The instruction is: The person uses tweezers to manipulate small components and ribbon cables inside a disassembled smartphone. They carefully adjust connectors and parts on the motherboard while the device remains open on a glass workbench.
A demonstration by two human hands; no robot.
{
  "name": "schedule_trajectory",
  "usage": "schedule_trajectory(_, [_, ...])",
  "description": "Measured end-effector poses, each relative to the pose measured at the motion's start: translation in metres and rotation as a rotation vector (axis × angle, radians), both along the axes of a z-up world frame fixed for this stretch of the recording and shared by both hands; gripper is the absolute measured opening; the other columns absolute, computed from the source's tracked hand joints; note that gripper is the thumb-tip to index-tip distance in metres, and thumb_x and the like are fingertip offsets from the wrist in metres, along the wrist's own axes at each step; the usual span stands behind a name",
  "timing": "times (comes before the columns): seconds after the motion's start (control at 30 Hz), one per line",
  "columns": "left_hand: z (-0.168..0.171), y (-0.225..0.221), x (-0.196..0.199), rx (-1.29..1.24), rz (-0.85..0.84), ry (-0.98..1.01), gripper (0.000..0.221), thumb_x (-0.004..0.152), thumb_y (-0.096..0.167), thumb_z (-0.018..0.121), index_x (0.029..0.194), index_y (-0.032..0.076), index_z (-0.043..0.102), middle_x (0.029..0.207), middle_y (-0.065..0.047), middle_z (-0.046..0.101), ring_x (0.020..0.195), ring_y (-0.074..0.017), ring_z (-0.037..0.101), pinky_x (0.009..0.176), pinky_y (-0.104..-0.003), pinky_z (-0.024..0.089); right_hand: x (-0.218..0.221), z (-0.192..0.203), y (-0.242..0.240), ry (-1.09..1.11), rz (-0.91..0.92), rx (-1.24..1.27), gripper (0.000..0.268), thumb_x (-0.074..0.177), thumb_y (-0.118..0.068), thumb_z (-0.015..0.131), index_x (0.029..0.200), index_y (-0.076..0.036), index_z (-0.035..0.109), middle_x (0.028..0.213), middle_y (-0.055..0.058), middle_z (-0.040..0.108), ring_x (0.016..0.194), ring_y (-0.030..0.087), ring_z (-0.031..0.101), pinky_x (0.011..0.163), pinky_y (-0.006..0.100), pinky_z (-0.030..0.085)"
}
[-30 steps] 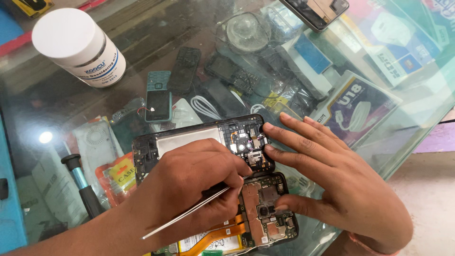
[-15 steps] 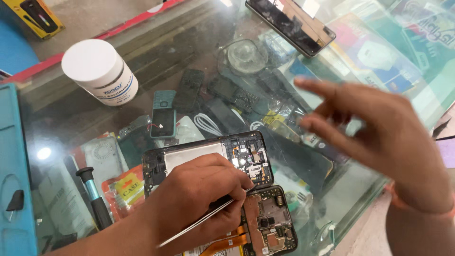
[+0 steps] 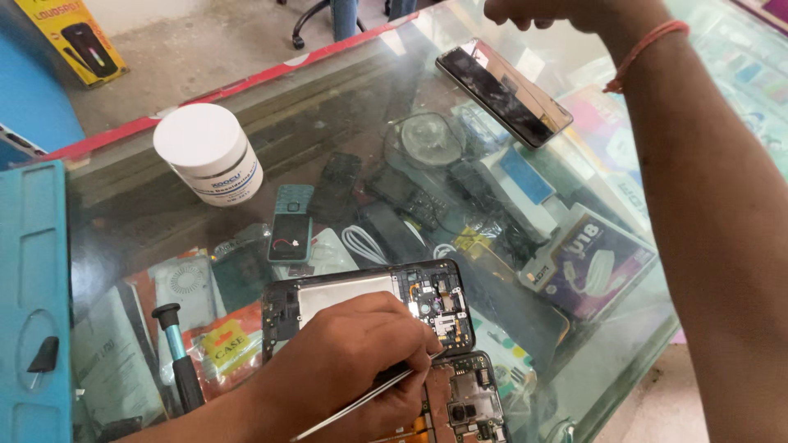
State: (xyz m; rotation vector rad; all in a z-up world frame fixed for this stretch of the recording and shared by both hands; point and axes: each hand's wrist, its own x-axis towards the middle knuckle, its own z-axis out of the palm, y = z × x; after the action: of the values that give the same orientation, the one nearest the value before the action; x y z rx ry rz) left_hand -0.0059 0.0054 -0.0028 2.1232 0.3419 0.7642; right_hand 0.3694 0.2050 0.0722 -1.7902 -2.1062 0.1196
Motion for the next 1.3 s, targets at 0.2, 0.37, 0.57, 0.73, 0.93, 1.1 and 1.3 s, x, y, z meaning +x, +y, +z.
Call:
schedule_trajectory(0.2, [-0.005, 0.000, -0.001, 0.045, 0.016, -0.029, 0.014, 0.079, 0.004, 0.077, 0.090, 0.007, 0.068, 0.088, -0.006, 0.073, 0.087, -0.0230, 0.073, 0.074, -0.033, 0.060, -0.021, -0.033, 0.023, -0.042, -0.165, -0.075, 0.045, 0.092, -0.049, 0.067, 0.119, -0.014, 0.071, 0.088, 0.009, 0.069, 0.078, 0.029, 0.065, 0.066, 0.046, 0.048])
schedule_trajectory(0.37, [-0.006, -0.001, 0.002, 0.061, 0.052, -0.021, 0.014, 0.078, 0.003, 0.076, 0.091, 0.007, 0.070, 0.085, -0.008, 0.072, 0.084, -0.0234, 0.074, 0.071, -0.033, 0.061, -0.032, -0.066, -0.005, -0.484, -0.011, -0.035, 0.089, 0.075, -0.068, 0.077, 0.150, -0.034, 0.044, 0.139, 0.022, 0.057, 0.128, 0.046, 0.052, 0.086, 0.068, 0.050])
schedule_trajectory(0.57, [-0.005, -0.001, 0.003, 0.055, 0.062, -0.009, 0.014, 0.078, 0.003, 0.075, 0.091, 0.007, 0.069, 0.085, -0.008, 0.072, 0.084, -0.0240, 0.073, 0.072, -0.033, 0.060, -0.018, -0.066, 0.004, -0.349, 0.047, 0.054, 0.093, 0.082, -0.039, 0.085, 0.164, -0.028, 0.043, 0.135, 0.022, 0.059, 0.121, 0.044, 0.052, 0.090, 0.062, 0.051])
schedule_trajectory(0.73, [-0.002, 0.003, 0.000, 0.054, -0.003, -0.003, 0.015, 0.078, 0.003, 0.075, 0.091, 0.005, 0.067, 0.086, -0.010, 0.071, 0.085, -0.0255, 0.072, 0.074, -0.035, 0.059, -0.017, -0.056, 0.010, -0.060, 0.035, 0.137, 0.041, 0.095, -0.024, 0.075, 0.127, -0.001, 0.061, 0.091, 0.015, 0.065, 0.086, 0.030, 0.063, 0.071, 0.045, 0.050])
schedule_trajectory(0.93, [-0.008, 0.003, 0.001, 0.073, 0.004, -0.008, 0.015, 0.080, 0.004, 0.075, 0.093, 0.006, 0.068, 0.088, -0.008, 0.072, 0.088, -0.0247, 0.073, 0.073, -0.035, 0.059, -0.042, -0.043, 0.005, 0.066, -0.175, -0.040, 0.037, 0.096, -0.024, 0.069, 0.119, 0.005, 0.065, 0.078, 0.019, 0.060, 0.070, 0.030, 0.058, 0.062, 0.045, 0.044])
schedule_trajectory(1.1, [-0.018, 0.007, -0.001, 0.083, -0.016, 0.016, 0.014, 0.083, 0.007, 0.076, 0.095, 0.007, 0.068, 0.090, -0.008, 0.070, 0.088, -0.0246, 0.072, 0.073, -0.035, 0.059, -0.048, -0.036, -0.007, -0.239, 0.150, 0.249, 0.064, 0.091, -0.035, 0.079, 0.145, -0.008, 0.056, 0.137, 0.029, 0.059, 0.119, 0.046, 0.059, 0.097, 0.054, 0.051])
schedule_trajectory(1.3, [-0.016, 0.006, -0.001, 0.116, -0.011, 0.014, 0.014, 0.082, 0.007, 0.075, 0.093, 0.008, 0.067, 0.089, -0.008, 0.070, 0.089, -0.0255, 0.072, 0.074, -0.035, 0.058, -0.050, -0.036, -0.036, -0.368, -0.032, -0.242, 0.093, 0.078, -0.065, 0.079, 0.157, -0.039, 0.038, 0.164, 0.014, 0.027, 0.141, 0.042, 0.039, 0.107, 0.058, 0.040])
